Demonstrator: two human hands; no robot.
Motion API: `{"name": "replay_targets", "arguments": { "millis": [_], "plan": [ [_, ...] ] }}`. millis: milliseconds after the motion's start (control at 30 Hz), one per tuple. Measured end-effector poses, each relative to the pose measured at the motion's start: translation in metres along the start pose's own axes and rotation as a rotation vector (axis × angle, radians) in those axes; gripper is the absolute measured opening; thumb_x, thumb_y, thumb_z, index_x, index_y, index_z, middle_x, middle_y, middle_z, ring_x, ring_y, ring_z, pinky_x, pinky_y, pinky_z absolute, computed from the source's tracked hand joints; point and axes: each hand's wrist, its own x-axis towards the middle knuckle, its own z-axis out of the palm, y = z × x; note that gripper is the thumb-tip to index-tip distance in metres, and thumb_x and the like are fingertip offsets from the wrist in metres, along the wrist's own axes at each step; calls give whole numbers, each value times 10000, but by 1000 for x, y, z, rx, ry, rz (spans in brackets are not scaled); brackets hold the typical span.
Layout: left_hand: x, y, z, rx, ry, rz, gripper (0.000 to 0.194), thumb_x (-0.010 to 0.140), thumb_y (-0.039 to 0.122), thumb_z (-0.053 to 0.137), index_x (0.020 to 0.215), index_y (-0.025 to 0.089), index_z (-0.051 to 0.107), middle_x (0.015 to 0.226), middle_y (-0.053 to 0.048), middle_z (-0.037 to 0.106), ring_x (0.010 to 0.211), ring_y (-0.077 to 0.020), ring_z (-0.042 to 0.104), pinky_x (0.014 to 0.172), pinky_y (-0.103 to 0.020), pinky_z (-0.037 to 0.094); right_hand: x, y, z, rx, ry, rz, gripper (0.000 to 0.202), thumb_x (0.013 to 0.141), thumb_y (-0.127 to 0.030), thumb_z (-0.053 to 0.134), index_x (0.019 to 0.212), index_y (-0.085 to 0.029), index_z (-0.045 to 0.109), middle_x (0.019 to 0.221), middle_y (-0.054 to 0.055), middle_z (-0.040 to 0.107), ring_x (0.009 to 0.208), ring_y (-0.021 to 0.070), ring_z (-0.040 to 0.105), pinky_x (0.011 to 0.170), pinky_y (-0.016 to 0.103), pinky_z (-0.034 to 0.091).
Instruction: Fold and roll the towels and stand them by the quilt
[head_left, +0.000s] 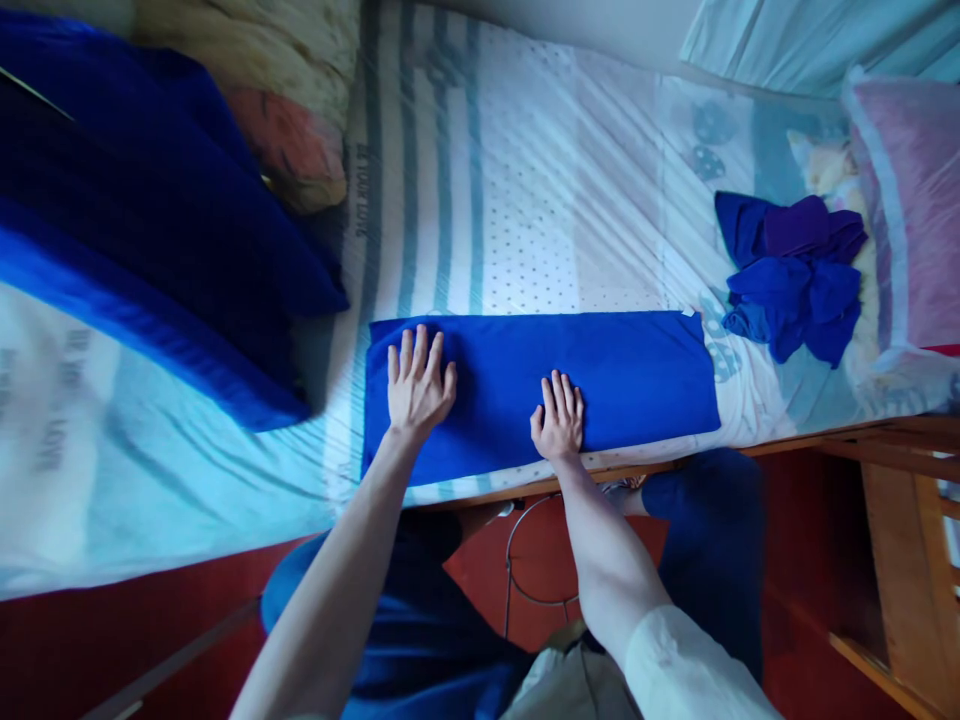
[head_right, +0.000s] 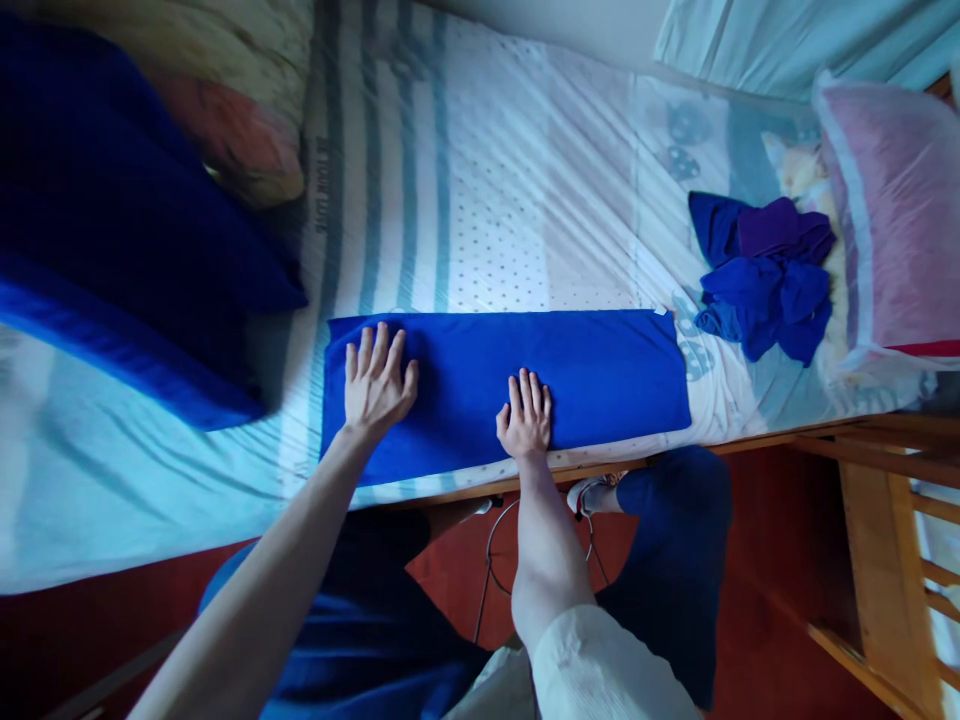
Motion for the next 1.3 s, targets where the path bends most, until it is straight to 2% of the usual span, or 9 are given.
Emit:
{"name": "replay_targets", "arguments": {
  "millis": [167,233,367,467,533,633,1033,1167,1300],
  "plan": [
    [29,-19,-2,61,36,-154,752,973,418,411,1562,-47,371,1682,-279,235,1593,-405,149,1272,-644,115,0,0,0,-3,-24,4,599,1001,-227,417,1597,-168,423,1668,118,380,1581,280,296,1300,535,246],
    [31,-14,0,69,76,-212,756,978,409,397,1561,-71,350,1679,-304,211,1593,-416,128,1259,-676,99,0,0,1,16,-3,-2,599,1007,-232,406,1603,-172,412,1664,116,389,1582,274,295,1301,535,242],
    [0,37,27,-13,46,-156,717,999,396,372,1562,-46,377,1689,-292,193,1614,-376,30,1282,-644,63,0,0,2,25,11,-2,601,1007,-229,411,1605,-170,405,1659,117,400,1583,268,293,1301,532,239],
    [-40,80,63,-120,-25,-76,649,993,373,394,1547,39,455,1694,-226,251,1616,-327,112,1305,-592,70,0,1,3,-7,-31,-3,585,1005,-217,430,1588,-167,434,1668,114,385,1584,268,287,1303,512,241],
    [-60,94,82,-148,33,-74,619,995,353,383,1551,96,470,1676,-188,322,1606,-299,185,1308,-572,93,0,1,4,-27,-46,-8,563,1014,-211,425,1574,-164,456,1670,110,380,1585,259,286,1307,493,235],
    [-70,93,96,-160,102,-72,604,982,325,389,1541,122,495,1644,-168,395,1587,-284,256,1308,-548,128,0,2,5,-47,-45,-1,543,1028,-216,410,1566,-159,467,1670,110,382,1587,249,282,1311,480,222],
    [-64,97,90,-128,106,-117,629,918,292,431,1522,147,523,1621,-161,438,1568,-286,304,1294,-536,161,2,8,-13,-65,-124,-72,588,1023,-256,488,1602,-184,412,1670,110,380,1580,251,297,1304,456,233],
    [-62,101,85,-121,84,-141,650,901,270,428,1534,146,507,1615,-174,442,1571,-299,294,1285,-567,162,17,25,-32,-44,-175,-207,593,1015,-315,533,1593,-230,429,1678,78,369,1574,230,315,1306,438,238],
    [-61,104,82,-107,72,-152,649,895,262,434,1527,142,512,1609,-173,454,1569,-298,301,1281,-568,172,56,60,-53,-43,-229,-300,567,1037,-346,497,1593,-262,428,1680,31,371,1572,194,315,1321,423,208]
  ]
}}
